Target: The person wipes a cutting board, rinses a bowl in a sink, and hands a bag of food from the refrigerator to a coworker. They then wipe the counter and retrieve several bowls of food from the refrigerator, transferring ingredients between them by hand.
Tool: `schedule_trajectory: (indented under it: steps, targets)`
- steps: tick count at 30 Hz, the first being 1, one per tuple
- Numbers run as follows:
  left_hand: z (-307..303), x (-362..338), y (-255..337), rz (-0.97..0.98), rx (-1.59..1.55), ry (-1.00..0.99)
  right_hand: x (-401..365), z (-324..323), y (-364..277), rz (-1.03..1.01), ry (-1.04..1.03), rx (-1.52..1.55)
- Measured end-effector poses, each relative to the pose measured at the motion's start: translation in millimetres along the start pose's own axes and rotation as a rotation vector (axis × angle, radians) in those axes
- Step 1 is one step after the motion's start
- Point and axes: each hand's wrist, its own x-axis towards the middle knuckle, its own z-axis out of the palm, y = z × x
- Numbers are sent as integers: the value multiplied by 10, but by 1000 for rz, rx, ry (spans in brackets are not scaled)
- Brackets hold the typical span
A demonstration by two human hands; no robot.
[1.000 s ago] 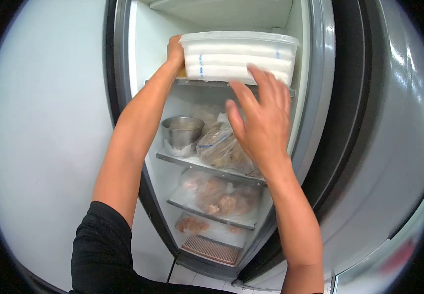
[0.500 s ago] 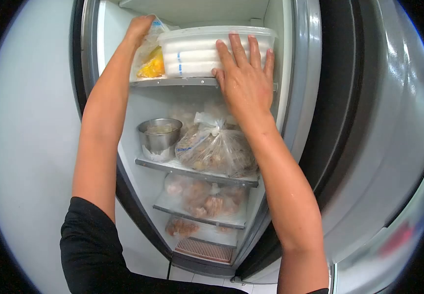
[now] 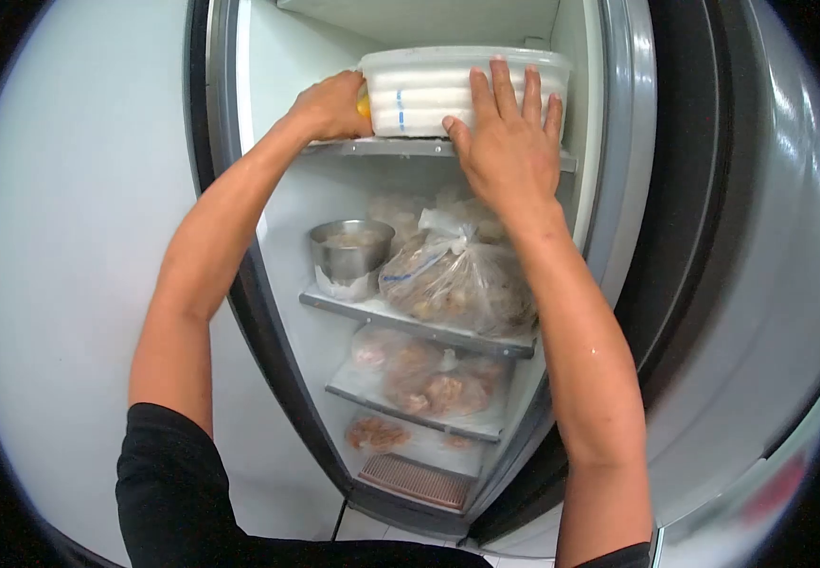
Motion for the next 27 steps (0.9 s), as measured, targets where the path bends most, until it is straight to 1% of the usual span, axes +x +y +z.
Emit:
schedule_trajectory:
  steps: [1,3,4,6,7,9,10,12,13,15,16,18,19,21,22,24,25,27]
  targets:
    - [21,-31,-10,-2,2,-11,-30,-5,-6,3,-8,7]
    - [41,24,-41,39,83,137,-3,-7,49,-16,9,16]
    - [73,44,-58,48,80,138,3,11,71,-10,9,8]
    - [176,71,-150,77,7,378,52,79,60,-18,42,0]
    - [248,108,-170,75,5,379,97,101,68,-21,41,-1]
    - [353,224,-182,81,17,511,219,127,92,-11,48,-7]
    - [410,295,-189,80,12,512,296,148,102,-15,46,-11]
    - [468,373,-165,33,83,414,424,175,115,-6,47,-54]
    - [491,422,-224,37,78,413,452,194,137,-23,43,-58]
    - [501,487,-396,2,-72,324,528,266,166,-24,33,-81]
    - [502,552,-436,8,-67,330,575,300,177,-18,30,-98]
    - [489,590,-442,-116,-87,247,668,266,122,-3,8,-132]
    - [474,633,-439,-114,-90,247,717,243,99,7,-17,-164]
    - [487,750,-443,-181,-74,281,790,305,108,10,-2,-180]
    - [533,784,-429,-179,-74,273,793,330,113,17,14,-197]
    - [580,836,-385,109,-36,533,821,349,120,14,28,-193]
    - [610,832,-369,110,-40,531,815,350,121,15,42,-188]
    - [458,743,-216,88,-181,336,839,328,138,18,48,-206]
